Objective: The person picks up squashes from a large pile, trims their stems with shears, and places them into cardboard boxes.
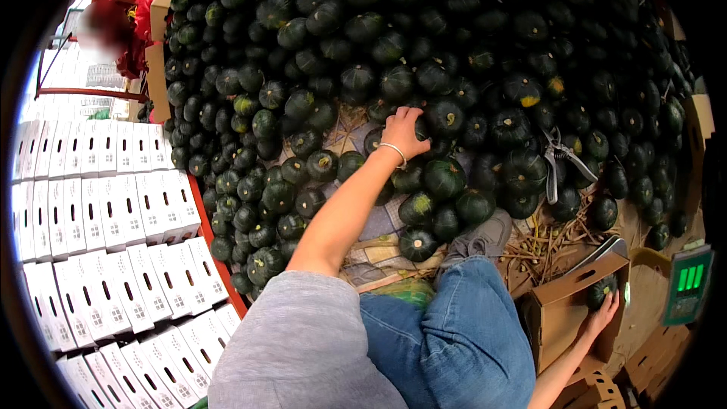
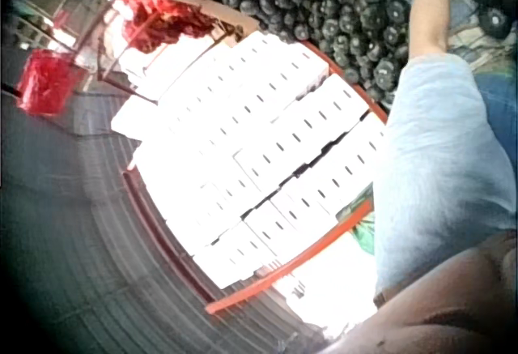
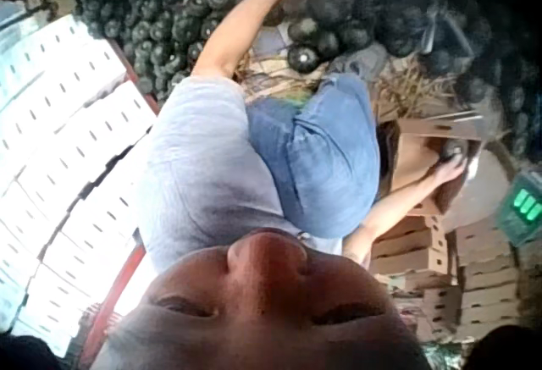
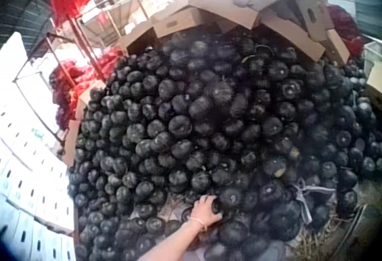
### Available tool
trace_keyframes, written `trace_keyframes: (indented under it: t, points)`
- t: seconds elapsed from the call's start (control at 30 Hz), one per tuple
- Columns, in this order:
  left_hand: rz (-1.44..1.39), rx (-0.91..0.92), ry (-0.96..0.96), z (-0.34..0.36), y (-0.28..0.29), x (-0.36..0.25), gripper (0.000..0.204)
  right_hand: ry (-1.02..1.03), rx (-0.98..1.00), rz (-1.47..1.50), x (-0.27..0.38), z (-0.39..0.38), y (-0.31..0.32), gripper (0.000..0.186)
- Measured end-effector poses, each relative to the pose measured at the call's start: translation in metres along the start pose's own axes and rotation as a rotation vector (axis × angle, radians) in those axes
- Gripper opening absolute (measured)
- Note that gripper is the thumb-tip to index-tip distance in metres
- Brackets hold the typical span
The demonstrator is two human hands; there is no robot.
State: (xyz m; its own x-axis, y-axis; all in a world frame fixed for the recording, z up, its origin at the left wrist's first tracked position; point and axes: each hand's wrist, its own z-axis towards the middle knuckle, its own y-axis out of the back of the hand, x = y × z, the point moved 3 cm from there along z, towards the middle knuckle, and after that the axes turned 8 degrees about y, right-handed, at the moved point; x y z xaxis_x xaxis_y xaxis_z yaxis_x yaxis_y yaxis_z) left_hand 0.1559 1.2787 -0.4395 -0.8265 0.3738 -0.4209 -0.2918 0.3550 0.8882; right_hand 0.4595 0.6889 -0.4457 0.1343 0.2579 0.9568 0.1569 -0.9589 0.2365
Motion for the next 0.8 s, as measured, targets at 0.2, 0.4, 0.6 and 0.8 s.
trace_keyframes:
  t: [0.2, 0.4, 0.6, 0.8]
  points:
    - [-0.944, 0.427, 0.219, -0.052, 0.013, 0.054, 0.044, 0.389, 0.116, -0.789, 0.032, 0.037, 0.043, 0.043]
    - [-0.914, 0.536, 0.452, -0.133, 0.035, 0.109, 0.023, 0.487, 0.194, -0.689, 0.123, -0.008, -0.02, 0.031]
    - [-0.585, -0.232, 0.279, -0.041, 0.057, 0.171, 0.035, 0.447, 0.329, -0.667, 0.149, -0.019, -0.045, 0.029]
    - [-0.373, -0.527, 0.533, 0.118, 0.139, 0.136, 0.09, 0.441, 0.289, -0.919, 0.148, -0.007, 0.022, 0.027]
